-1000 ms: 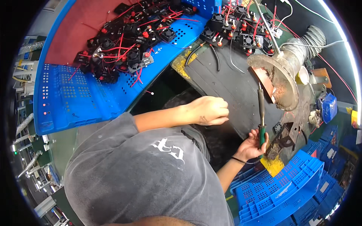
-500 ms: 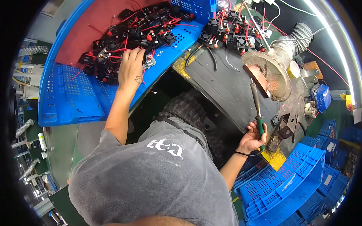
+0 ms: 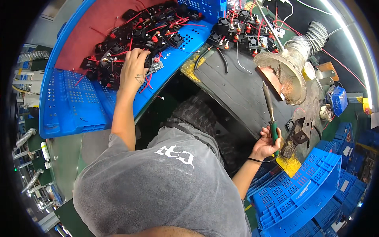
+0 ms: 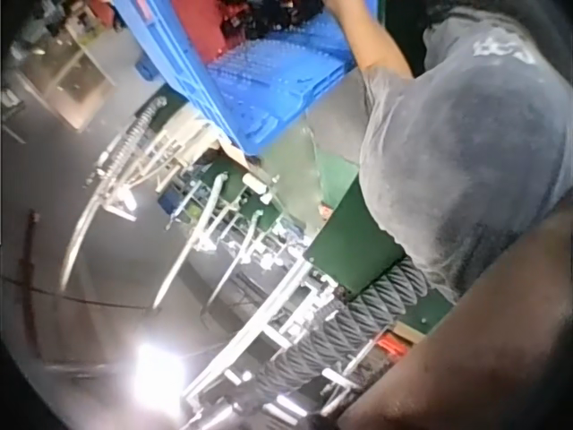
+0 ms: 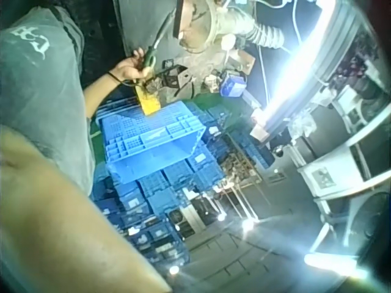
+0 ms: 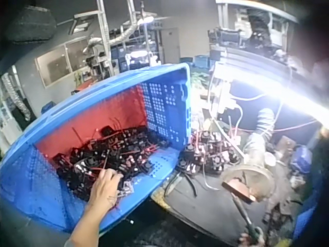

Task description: Soldering wires onto small electronic components equipped with cooling fans.

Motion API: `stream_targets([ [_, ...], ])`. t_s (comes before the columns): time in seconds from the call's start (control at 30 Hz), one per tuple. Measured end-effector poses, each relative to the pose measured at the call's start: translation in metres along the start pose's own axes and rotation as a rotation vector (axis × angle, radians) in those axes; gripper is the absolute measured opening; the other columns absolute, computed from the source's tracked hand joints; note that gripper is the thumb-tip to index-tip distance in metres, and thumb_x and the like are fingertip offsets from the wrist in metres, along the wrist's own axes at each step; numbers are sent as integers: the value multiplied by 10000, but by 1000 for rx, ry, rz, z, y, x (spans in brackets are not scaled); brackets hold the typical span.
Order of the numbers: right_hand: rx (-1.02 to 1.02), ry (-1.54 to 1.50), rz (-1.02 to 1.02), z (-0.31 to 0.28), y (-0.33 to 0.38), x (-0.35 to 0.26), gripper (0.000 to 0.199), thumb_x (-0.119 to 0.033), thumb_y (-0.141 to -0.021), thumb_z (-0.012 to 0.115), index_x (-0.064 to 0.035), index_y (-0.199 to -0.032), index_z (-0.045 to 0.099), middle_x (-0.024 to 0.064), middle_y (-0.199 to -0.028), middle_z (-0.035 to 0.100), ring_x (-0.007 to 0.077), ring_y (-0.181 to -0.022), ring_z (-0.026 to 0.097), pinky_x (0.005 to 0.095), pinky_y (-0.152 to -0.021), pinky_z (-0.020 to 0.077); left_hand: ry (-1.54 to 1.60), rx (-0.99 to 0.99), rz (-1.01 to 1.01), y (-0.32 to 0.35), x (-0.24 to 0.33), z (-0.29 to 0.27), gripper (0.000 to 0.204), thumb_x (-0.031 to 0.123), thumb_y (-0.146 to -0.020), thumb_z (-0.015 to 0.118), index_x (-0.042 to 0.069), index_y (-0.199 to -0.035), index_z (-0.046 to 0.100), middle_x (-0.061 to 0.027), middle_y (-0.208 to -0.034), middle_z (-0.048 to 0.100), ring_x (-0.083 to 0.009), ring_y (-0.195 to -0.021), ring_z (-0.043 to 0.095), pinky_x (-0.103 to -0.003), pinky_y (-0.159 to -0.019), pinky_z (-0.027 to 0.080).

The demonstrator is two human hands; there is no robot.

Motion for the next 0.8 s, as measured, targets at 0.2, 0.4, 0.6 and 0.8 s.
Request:
stream_targets([
  [0.2,-4,15,-8,1,0,-1,471,-308,-906,429,21,-1225,538,268,-1002,652,308,-792,670,308,-623,551,1,12,16,-13,13,-15,397,105,-728,730,47,-1104,616,-102,-1067,562,-290,-1035,532,-378,-861,492],
  [0.4,-8,-1,9,1,-1,0,467,-311,-904,433,12,-1224,540,261,-1000,653,298,-785,668,301,-613,550,-45,120,67,-44,21,-52,254,187,-785,695,66,-1005,658,-67,-990,610,-266,-1003,558,-377,-860,490],
  [0.6,-12,-22,-50,-8,1,0,469,-316,-898,441,10,-1222,539,269,-1007,647,300,-780,666,304,-600,562,-116,-159,200,-84,5,-31,481,90,-726,729,88,-1185,585,-101,-1191,591,-304,-1122,528,-397,-952,445],
  [0.8,24,-30,-65,-2,1,0,481,-340,-893,457,18,-1203,541,269,-984,651,297,-753,669,301,-578,564,-130,-280,-50,-135,-66,-27,599,48,-651,744,87,-1224,575,-140,-1250,569,-335,-1178,514,-389,-1011,424],
])
Point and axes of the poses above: each hand's wrist, its own y-axis away from the middle knuckle, its own z-axis out of the palm, x = y × z, the point moved 5 cm from there along -y, towards the middle knuckle
